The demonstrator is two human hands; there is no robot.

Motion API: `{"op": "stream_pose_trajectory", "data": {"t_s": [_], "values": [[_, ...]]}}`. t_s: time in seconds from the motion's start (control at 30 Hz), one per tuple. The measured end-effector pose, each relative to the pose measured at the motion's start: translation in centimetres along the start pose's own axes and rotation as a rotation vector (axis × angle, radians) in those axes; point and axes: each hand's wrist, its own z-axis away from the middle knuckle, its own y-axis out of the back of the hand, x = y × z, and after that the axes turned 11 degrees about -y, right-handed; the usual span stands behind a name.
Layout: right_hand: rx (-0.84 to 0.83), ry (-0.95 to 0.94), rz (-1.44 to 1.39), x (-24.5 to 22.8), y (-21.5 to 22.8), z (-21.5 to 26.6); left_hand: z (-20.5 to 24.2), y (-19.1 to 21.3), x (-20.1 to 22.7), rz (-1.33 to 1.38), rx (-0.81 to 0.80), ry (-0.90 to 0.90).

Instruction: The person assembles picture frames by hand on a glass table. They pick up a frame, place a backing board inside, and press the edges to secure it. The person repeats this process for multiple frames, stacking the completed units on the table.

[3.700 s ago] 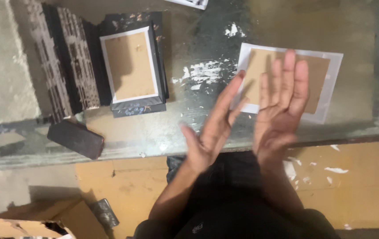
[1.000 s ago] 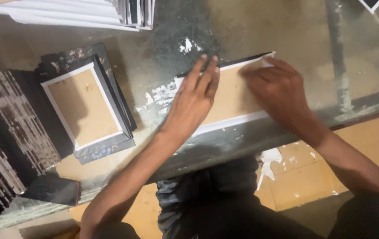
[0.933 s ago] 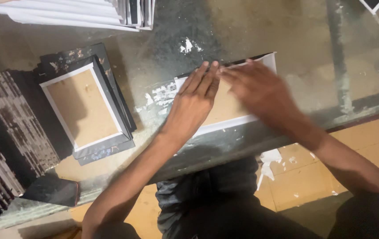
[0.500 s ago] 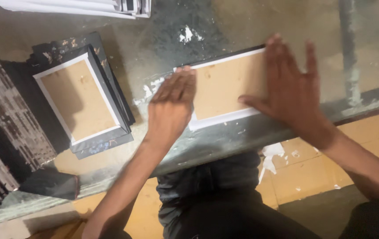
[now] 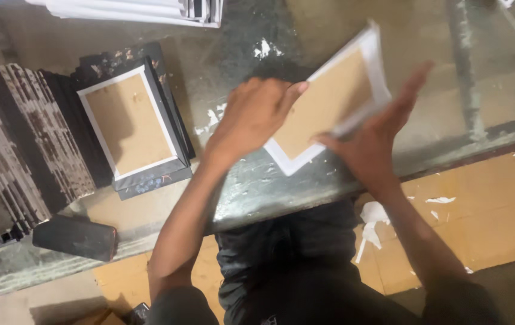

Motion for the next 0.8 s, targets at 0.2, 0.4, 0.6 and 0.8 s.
{"op": "stream_pose_trajectory", "data": {"t_s": [0.2, 0.4, 0.6, 0.8], "values": [[-0.386, -0.511, -0.748, 2.5, 1.6, 2.6, 4.4, 1.7, -2.9, 0.829, -0.105, -0.622], [-0.661, 0.004, -0.027, -3.7, 8.7, -1.2, 5.5, 5.5, -1.2, 1.010, -0.045, -0.767], [-0.627, 0.394, 0.560, -10.3, 8.7, -3.4, 4.3, 5.1, 3.1, 0.175, -0.382, -0.557], [-0.399, 0.223, 0.553, -8.0, 8.8, -3.8, 4.7, 3.0, 2.8, -0.206, -0.258, -0.283]]}}
